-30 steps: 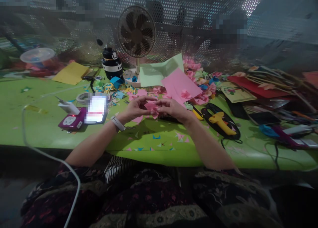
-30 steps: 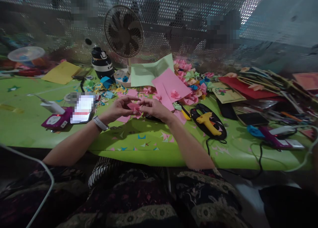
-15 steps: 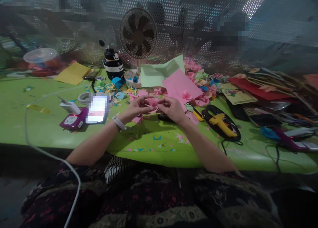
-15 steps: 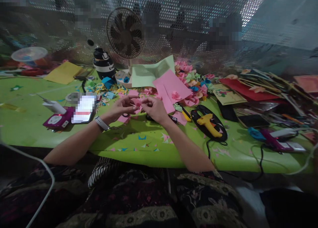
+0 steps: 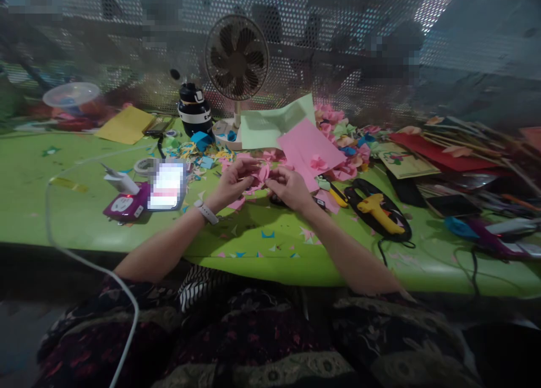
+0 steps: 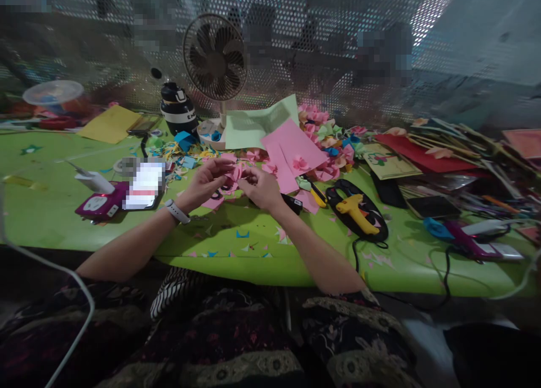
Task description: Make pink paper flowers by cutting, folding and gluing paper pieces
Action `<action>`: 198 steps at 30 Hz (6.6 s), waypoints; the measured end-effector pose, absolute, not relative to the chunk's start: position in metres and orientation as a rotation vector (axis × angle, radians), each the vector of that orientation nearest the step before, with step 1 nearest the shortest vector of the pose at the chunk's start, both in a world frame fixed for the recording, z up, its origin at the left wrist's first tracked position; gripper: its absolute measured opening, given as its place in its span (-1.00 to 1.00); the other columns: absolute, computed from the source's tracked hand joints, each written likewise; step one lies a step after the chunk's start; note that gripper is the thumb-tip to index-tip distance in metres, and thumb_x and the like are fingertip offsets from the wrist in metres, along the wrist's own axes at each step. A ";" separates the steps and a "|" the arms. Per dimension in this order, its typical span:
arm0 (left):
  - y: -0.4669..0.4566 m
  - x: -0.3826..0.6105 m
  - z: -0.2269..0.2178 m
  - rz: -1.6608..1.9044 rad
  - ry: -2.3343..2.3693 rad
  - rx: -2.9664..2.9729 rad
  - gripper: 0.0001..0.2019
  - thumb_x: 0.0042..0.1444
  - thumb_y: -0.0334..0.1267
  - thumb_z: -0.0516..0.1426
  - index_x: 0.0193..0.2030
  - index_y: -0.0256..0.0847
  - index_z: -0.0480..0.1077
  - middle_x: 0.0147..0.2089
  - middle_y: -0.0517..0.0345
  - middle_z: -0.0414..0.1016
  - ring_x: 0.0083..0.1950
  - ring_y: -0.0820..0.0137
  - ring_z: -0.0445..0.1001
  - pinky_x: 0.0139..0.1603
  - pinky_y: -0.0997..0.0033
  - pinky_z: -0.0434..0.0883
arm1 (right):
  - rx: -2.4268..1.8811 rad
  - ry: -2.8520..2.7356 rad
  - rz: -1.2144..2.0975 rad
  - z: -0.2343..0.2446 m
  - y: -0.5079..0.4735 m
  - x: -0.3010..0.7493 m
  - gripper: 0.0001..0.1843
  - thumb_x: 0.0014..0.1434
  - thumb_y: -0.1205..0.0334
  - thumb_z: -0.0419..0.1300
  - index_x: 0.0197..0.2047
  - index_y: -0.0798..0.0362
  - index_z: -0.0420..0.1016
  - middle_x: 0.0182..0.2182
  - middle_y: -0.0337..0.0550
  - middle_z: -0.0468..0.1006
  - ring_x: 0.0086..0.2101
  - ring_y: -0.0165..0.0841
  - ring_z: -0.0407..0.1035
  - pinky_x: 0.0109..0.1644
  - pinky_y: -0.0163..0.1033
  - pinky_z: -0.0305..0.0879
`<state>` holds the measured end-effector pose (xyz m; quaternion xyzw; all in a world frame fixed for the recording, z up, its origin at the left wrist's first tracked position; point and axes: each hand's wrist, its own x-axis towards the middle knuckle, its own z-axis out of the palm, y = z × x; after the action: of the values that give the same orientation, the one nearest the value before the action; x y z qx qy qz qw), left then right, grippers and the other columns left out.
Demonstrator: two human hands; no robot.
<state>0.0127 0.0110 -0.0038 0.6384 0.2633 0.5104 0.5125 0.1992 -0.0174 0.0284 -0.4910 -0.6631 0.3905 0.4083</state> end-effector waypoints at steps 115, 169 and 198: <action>0.008 0.011 -0.001 1.234 0.668 1.544 -0.50 0.09 -0.21 0.35 0.13 -0.22 0.33 -0.04 -0.05 0.55 -0.15 0.35 0.63 -0.20 0.39 0.61 | -1.131 -1.916 0.272 0.011 -0.014 0.201 -0.84 0.24 0.18 0.15 -0.15 -0.02 0.51 -0.19 -0.08 0.64 -0.30 -0.26 0.51 -0.13 -0.14 0.44; 0.000 0.025 -0.007 1.462 0.619 1.278 -0.62 -0.04 -0.02 0.42 -0.17 -0.25 0.65 -0.20 -0.02 0.69 -0.23 0.33 0.66 -0.13 0.25 0.64 | -0.879 -1.861 0.047 0.001 -0.019 0.192 -0.68 0.34 0.13 0.15 0.01 -0.02 0.67 -0.07 0.00 0.68 -0.07 -0.16 0.58 0.03 -0.01 0.57; 0.003 0.013 -0.006 1.471 0.648 1.755 -0.53 0.19 -0.15 0.27 0.22 -0.24 0.48 0.05 -0.11 0.60 -0.11 0.37 0.60 -0.26 0.51 0.57 | -0.994 -1.530 0.766 0.012 -0.016 0.194 -0.57 0.18 0.17 0.26 0.11 0.07 0.61 0.03 -0.03 0.66 -0.04 -0.22 0.58 0.11 -0.08 0.54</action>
<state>0.0129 0.0030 -0.0057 0.6846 0.2529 0.5737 0.3718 0.1945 -0.0157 0.0115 -0.4198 -0.6463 0.3234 0.5491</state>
